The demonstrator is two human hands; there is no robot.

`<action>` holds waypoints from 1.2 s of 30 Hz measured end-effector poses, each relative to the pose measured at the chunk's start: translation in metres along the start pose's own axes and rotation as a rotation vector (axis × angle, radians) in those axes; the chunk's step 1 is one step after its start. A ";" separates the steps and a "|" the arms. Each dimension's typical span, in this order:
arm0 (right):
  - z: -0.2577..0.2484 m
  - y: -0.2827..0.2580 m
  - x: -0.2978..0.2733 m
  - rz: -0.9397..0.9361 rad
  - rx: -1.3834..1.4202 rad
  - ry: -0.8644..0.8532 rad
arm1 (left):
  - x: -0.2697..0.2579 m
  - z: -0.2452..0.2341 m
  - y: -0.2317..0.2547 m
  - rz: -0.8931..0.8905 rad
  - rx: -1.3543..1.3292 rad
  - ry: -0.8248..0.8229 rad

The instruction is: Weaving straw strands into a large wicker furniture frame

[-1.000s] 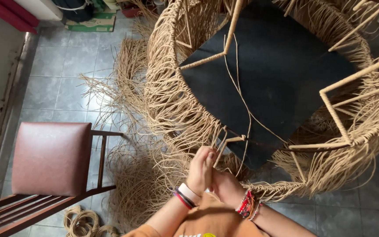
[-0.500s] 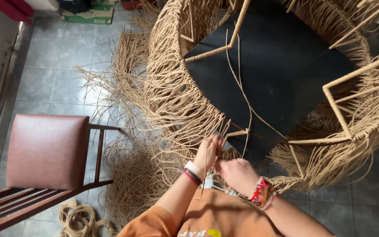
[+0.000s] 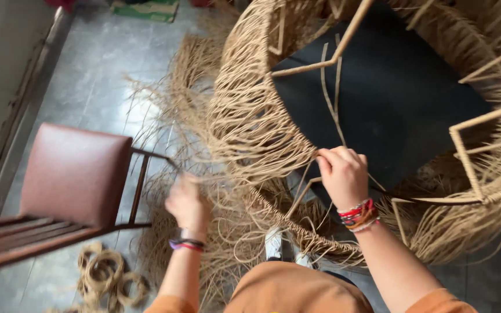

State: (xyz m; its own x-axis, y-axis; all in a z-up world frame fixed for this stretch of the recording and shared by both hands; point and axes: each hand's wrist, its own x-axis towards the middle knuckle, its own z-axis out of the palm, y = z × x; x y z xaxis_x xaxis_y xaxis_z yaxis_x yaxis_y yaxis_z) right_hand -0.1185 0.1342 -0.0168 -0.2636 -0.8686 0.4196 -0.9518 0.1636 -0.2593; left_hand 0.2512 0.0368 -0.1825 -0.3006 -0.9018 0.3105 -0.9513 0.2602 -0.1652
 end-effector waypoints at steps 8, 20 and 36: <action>-0.036 -0.047 -0.051 -0.221 0.019 -0.017 | -0.001 -0.124 -0.022 -0.030 -0.131 0.192; 0.018 -0.091 -0.223 -0.799 0.456 -0.500 | -0.315 -0.127 0.133 -0.456 -1.080 -0.439; 0.248 -0.154 -0.447 -0.920 0.601 -0.966 | -0.462 0.012 0.073 -1.506 -1.497 -0.115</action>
State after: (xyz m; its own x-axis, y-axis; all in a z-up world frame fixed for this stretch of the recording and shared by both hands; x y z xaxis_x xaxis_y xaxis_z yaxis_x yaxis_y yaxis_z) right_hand 0.1848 0.3816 -0.3805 0.8239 -0.5654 -0.0376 -0.4520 -0.6157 -0.6454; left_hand 0.3210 0.4687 -0.3489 0.5030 -0.6269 -0.5950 0.2626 -0.5450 0.7963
